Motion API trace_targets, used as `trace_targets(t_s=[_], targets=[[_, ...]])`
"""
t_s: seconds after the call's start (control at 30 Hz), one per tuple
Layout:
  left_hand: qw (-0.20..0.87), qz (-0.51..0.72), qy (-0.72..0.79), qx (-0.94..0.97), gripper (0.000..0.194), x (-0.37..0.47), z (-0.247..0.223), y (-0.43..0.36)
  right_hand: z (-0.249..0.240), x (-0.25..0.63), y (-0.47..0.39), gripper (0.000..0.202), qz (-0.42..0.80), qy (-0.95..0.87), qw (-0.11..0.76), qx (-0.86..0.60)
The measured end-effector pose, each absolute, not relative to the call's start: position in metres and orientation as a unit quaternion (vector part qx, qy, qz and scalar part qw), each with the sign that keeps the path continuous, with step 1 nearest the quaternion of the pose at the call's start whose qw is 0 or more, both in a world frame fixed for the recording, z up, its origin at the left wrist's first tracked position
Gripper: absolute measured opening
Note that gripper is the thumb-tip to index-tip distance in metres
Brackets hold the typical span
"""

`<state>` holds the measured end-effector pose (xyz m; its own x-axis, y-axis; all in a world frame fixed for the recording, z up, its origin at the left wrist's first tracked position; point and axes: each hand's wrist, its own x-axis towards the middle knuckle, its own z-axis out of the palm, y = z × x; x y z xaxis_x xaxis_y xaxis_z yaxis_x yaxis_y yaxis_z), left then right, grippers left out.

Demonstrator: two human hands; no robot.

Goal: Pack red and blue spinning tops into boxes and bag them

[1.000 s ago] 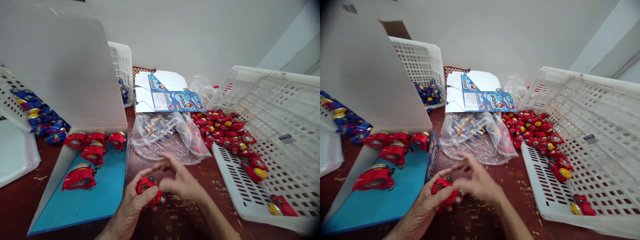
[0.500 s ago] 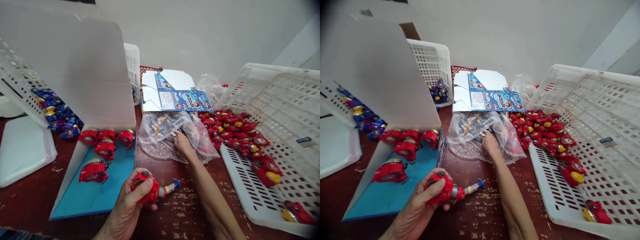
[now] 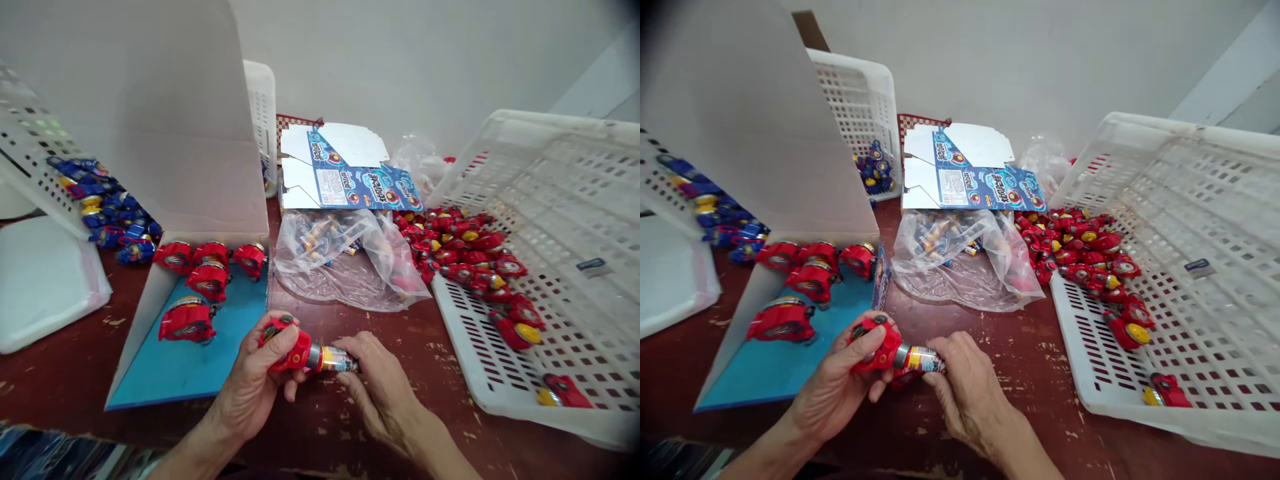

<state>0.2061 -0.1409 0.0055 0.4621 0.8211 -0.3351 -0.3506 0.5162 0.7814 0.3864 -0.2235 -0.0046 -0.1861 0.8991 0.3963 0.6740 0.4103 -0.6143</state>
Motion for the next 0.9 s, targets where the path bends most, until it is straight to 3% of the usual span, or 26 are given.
trace_targets(t_s=[0.1, 0.23, 0.3, 0.37, 0.47, 0.53, 0.6, 0.7, 0.77, 0.83, 0.9], targets=[[0.757, 0.401, 0.362, 0.367, 0.037, 0.207, 0.004, -0.145, -0.007, 0.384, -0.223, 0.020, 0.201, -0.718, 0.384, -0.544], [0.667, 0.421, 0.358, 0.500, 0.031, 0.200, -0.003, -0.148, -0.009, 0.384, -0.220, 0.033, 0.528, -0.527, 0.377, -0.549], [0.630, 0.415, 0.348, 0.557, 0.029, 0.197, -0.007, -0.146, -0.010, 0.385, -0.218, 0.039, 0.633, -0.447, 0.365, -0.515], [0.646, 0.415, 0.341, 0.542, 0.031, 0.199, -0.009, -0.142, -0.010, 0.386, -0.216, 0.038, 0.580, -0.477, 0.376, -0.542], [0.713, 0.416, 0.364, 0.432, 0.032, 0.207, -0.008, -0.138, -0.012, 0.386, -0.213, 0.034, 0.293, -0.657, 0.382, -0.580], [0.725, 0.416, 0.386, 0.390, 0.032, 0.212, -0.006, -0.139, -0.017, 0.386, -0.210, 0.032, 0.216, -0.703, 0.371, -0.567], [0.688, 0.423, 0.393, 0.440, 0.031, 0.214, -0.006, -0.141, -0.024, 0.388, -0.205, 0.036, 0.313, -0.667, 0.369, -0.566], [0.616, 0.401, 0.367, 0.570, 0.030, 0.213, -0.006, -0.140, -0.033, 0.395, -0.199, 0.057, 0.533, -0.537, 0.364, -0.543], [0.645, 0.383, 0.355, 0.558, 0.030, 0.215, -0.006, -0.135, -0.032, 0.399, -0.198, 0.059, 0.610, -0.474, 0.384, -0.506], [0.699, 0.387, 0.363, 0.480, 0.032, 0.217, -0.005, -0.127, -0.025, 0.401, -0.199, 0.048, 0.601, -0.463, 0.420, -0.498], [0.725, 0.395, 0.372, 0.424, 0.035, 0.220, -0.005, -0.121, -0.018, 0.400, -0.202, 0.041, 0.494, -0.526, 0.443, -0.533]])
